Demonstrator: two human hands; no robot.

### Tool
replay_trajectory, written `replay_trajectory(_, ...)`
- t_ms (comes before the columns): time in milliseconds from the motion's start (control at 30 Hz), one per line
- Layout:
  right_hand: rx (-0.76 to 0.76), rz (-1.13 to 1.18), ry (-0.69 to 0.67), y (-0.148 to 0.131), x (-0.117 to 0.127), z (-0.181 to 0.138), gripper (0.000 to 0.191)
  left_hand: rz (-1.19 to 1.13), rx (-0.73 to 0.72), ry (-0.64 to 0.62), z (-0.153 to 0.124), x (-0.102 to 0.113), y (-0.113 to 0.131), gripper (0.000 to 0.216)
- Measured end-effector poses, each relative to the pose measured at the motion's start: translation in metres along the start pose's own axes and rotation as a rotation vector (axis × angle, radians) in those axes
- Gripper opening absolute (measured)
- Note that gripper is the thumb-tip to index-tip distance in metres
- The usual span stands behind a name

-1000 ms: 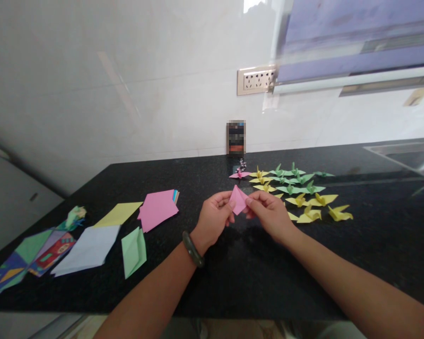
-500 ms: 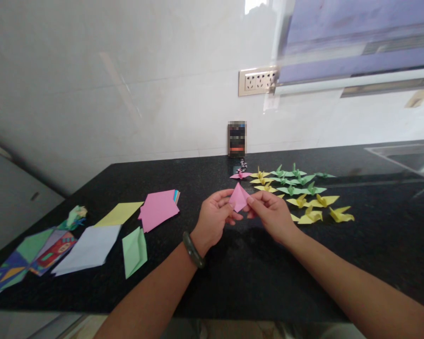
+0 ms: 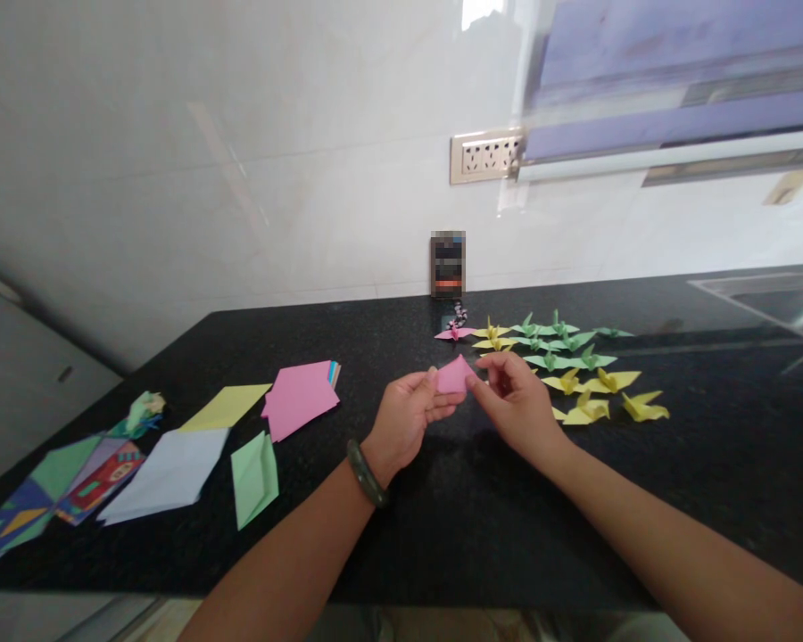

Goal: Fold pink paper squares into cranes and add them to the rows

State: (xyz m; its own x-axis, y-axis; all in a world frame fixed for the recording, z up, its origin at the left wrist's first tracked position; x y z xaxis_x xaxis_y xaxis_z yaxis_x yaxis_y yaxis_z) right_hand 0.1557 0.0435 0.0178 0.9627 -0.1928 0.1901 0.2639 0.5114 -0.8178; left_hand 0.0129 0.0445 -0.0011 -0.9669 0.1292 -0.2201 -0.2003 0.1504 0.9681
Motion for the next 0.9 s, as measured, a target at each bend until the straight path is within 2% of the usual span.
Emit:
replay_trajectory(100, 0.22, -0.203, -0.021, -0.01, 0.001, 0.0, 0.014, -0.059, 0.037, -0.041, -0.001, -0.004, -0.002, 0.018)
replay_trajectory(267, 0.406, -0.317, -0.093, -0.015, 0.001, -0.001, 0.026, -0.184, 0.077, -0.066, -0.001, -0.006, -0.006, 0.013)
replay_trajectory(467, 0.467, -0.401, -0.133, -0.016, 0.0, 0.0, 0.027, -0.219, 0.083, -0.064, -0.001, -0.006, -0.007, 0.011)
replay_trajectory(900, 0.52, -0.437, -0.114, -0.022, 0.001, -0.001, 0.026, -0.249, 0.06, -0.066, -0.002, -0.007, -0.005, 0.011)
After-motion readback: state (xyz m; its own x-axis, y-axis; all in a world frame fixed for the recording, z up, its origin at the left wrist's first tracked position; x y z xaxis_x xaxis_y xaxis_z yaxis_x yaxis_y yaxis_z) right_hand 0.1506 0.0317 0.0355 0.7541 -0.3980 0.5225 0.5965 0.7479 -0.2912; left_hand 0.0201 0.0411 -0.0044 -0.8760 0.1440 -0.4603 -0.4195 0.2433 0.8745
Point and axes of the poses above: each hand's wrist, its own z-axis towards the middle knuckle, its own x-axis out of the back of the hand, y = z × x, the point moved 5 cm from there along z, towards the middle knuckle, and after that the axes turned 12 degrees about z, right-handed, at the moved point
